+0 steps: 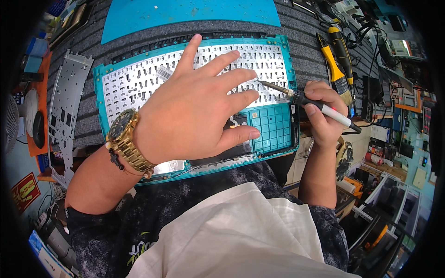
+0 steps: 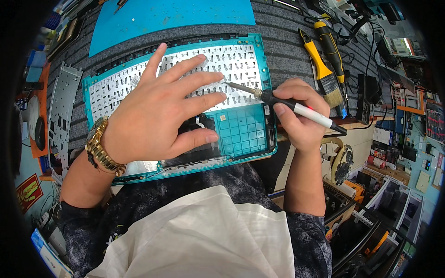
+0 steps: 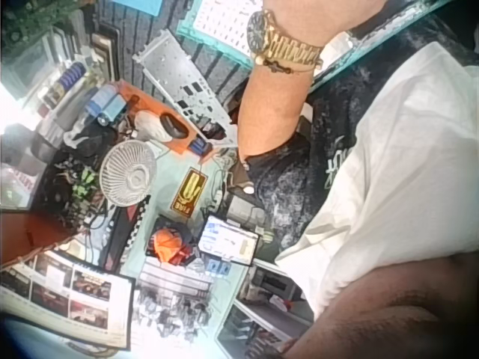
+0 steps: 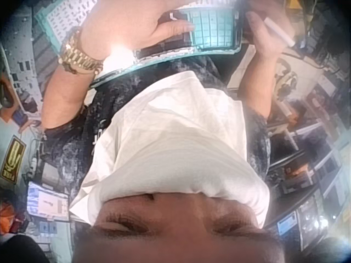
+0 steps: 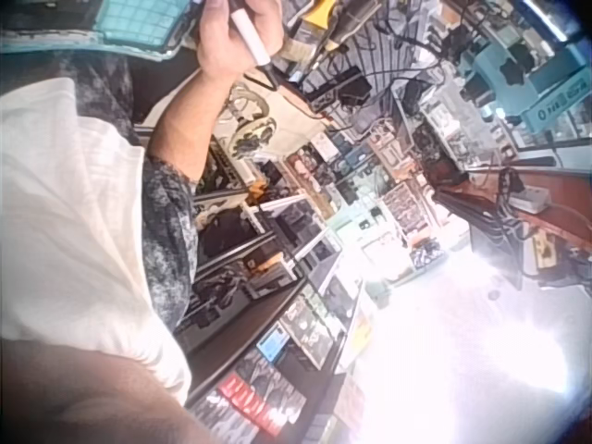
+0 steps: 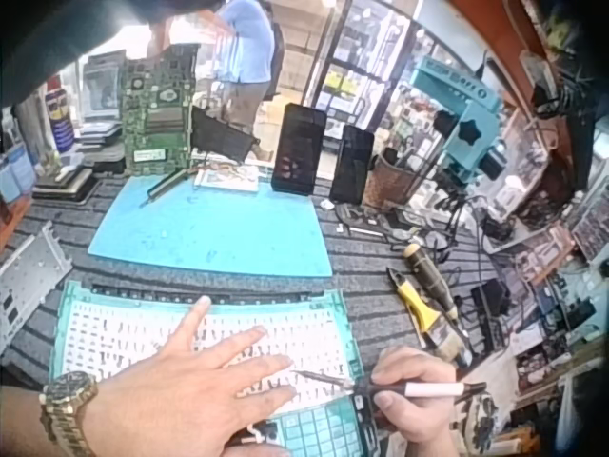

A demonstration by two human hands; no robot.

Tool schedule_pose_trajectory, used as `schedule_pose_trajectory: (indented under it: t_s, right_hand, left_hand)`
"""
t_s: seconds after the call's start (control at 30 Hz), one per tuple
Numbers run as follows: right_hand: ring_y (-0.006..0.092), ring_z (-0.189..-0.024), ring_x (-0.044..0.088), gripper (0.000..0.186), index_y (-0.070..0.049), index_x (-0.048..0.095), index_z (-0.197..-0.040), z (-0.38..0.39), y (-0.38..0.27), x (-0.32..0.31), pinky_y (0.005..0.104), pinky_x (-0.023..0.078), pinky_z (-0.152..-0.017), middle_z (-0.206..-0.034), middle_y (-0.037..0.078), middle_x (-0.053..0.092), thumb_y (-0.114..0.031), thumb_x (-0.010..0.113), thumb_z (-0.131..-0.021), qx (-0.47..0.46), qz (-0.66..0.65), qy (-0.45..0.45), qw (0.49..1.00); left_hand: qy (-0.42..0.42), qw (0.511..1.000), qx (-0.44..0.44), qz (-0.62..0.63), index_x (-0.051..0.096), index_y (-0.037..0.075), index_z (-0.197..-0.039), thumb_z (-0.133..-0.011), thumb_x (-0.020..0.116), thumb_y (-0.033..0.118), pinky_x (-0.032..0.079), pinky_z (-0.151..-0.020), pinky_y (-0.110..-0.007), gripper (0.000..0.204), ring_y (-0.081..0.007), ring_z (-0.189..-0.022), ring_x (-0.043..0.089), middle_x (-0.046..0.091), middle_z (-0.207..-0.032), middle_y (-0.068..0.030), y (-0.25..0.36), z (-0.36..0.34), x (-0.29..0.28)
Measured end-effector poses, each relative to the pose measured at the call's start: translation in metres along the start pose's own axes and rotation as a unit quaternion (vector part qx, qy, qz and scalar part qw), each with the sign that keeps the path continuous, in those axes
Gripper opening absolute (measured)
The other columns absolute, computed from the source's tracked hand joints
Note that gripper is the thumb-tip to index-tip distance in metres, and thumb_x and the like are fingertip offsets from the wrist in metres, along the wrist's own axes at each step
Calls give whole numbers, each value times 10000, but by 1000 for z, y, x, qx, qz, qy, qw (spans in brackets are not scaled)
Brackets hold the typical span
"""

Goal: The person solders small contact points on the internal keyboard assembly of a laptop using a soldering iron, applying the iron tip to various points along the upper edge of the assembly while holding it in place by hand.

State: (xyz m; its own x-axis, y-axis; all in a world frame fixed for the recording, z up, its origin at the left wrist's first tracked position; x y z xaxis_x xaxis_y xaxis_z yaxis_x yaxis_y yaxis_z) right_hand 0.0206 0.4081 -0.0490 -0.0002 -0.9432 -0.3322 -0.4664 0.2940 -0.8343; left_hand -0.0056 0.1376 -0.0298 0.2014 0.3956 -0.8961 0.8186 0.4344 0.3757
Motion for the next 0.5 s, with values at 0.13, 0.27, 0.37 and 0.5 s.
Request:
schedule_pose_trajectory:
  t_s: [0.13,0.27,0.37,0.5]
  right_hand:
    - [273,-976,702,217,70,746,-1070,0,1,-1,383,557,-892,-1048,183,751,7,807,-872,-2,-1,0,1000]
    - [276,-975,702,215,69,749,-1068,0,0,2,386,557,-896,-1048,185,752,7,806,-870,-3,0,-6,1000]
    - [276,-975,703,215,67,751,-1069,-1,-1,1,387,557,-895,-1050,185,752,8,806,-870,1,2,-5,1000]
    - [272,-970,704,218,68,753,-1074,0,0,0,380,557,-888,-1051,186,752,6,806,-872,-5,7,7,1000]
  left_hand:
    - [0,1000,0,0,792,105,-1345,-983,751,593,204,-1314,-751,610,-384,-1557,501,667,-1556,-104,0,0,0]
    - [0,1000,0,2,793,106,-1343,-982,752,592,204,-1314,-752,607,-386,-1556,503,665,-1562,-105,-1,0,1]
    - [1,1000,0,2,793,105,-1344,-980,754,592,204,-1315,-751,609,-387,-1556,503,664,-1564,-107,-1,0,1]
    - [1,1000,1,3,793,104,-1345,-979,758,589,205,-1314,-751,609,-389,-1557,504,663,-1565,-108,0,0,1]
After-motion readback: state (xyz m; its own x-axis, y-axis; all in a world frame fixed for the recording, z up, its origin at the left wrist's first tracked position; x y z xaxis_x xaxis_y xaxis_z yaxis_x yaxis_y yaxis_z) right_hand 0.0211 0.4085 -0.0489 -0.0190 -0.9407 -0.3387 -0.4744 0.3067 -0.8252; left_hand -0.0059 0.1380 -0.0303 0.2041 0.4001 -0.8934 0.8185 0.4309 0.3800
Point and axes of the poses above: each hand's wrist, its own z-axis away from the middle knuckle, its own x-axis out of the palm, y = z × x, the point moved 7 cm from there along -z, towards the middle knuckle
